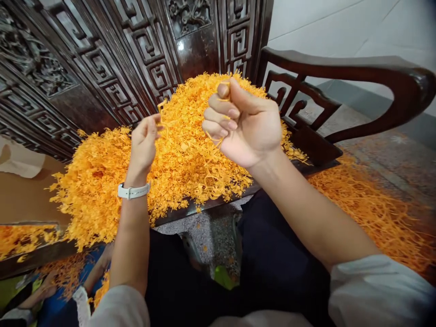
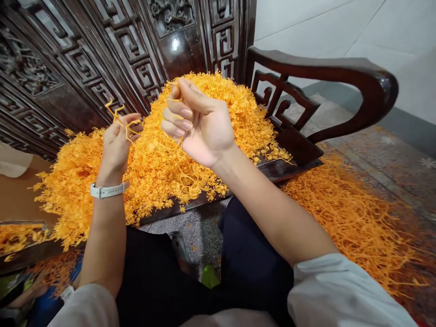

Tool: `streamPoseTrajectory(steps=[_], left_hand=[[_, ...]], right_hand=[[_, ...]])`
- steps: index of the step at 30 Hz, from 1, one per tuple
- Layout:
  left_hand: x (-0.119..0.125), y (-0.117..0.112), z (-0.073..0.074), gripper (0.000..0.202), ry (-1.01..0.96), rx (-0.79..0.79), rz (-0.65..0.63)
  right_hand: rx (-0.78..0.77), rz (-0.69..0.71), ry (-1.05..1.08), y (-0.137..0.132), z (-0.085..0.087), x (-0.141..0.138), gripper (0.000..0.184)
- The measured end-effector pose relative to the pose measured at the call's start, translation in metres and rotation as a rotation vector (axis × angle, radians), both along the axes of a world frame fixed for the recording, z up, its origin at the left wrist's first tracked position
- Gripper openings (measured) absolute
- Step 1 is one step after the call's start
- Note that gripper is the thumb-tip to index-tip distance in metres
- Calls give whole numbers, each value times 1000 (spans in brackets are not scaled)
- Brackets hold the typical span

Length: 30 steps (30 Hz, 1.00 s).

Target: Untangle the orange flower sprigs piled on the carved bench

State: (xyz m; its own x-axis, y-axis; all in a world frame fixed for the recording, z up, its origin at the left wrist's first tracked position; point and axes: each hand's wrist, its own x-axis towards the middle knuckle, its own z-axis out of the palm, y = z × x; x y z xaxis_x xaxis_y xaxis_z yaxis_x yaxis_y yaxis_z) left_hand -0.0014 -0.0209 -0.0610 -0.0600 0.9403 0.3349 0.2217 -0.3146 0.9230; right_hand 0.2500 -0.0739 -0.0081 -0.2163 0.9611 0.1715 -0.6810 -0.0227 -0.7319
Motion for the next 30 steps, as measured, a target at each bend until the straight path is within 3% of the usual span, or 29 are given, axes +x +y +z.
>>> streamPoseTrajectory(steps=[4,7,13,16,18,21,26,30], left_hand=[[46,-18,0,59,-162,-221,-316],[60,-25,1,46,-182,-205,-407],[66,-31,10,22,-246,-23,-263],[68,-33,17,30,-250,-27,-217],[68,-33,18,36,-278,-20,-213],[68,-32,17,28,-329,-4,-202],[60,-32,18,12,-252,3,-217],[43,-25,18,25,-305,68,-246]], right_hand=[[22,-131,-108,10,-6,2,39],[95,-138,-25,23,-16,6,39],[115,-149,13,29,-24,7,23],[104,-128,-85,21,-24,-1,27],[128,-27,-170,17,-27,-8,30],[229,100,-285,17,-33,-15,32],[221,87,-333,24,-39,-14,35],[232,164,-322,24,-38,-13,31]])
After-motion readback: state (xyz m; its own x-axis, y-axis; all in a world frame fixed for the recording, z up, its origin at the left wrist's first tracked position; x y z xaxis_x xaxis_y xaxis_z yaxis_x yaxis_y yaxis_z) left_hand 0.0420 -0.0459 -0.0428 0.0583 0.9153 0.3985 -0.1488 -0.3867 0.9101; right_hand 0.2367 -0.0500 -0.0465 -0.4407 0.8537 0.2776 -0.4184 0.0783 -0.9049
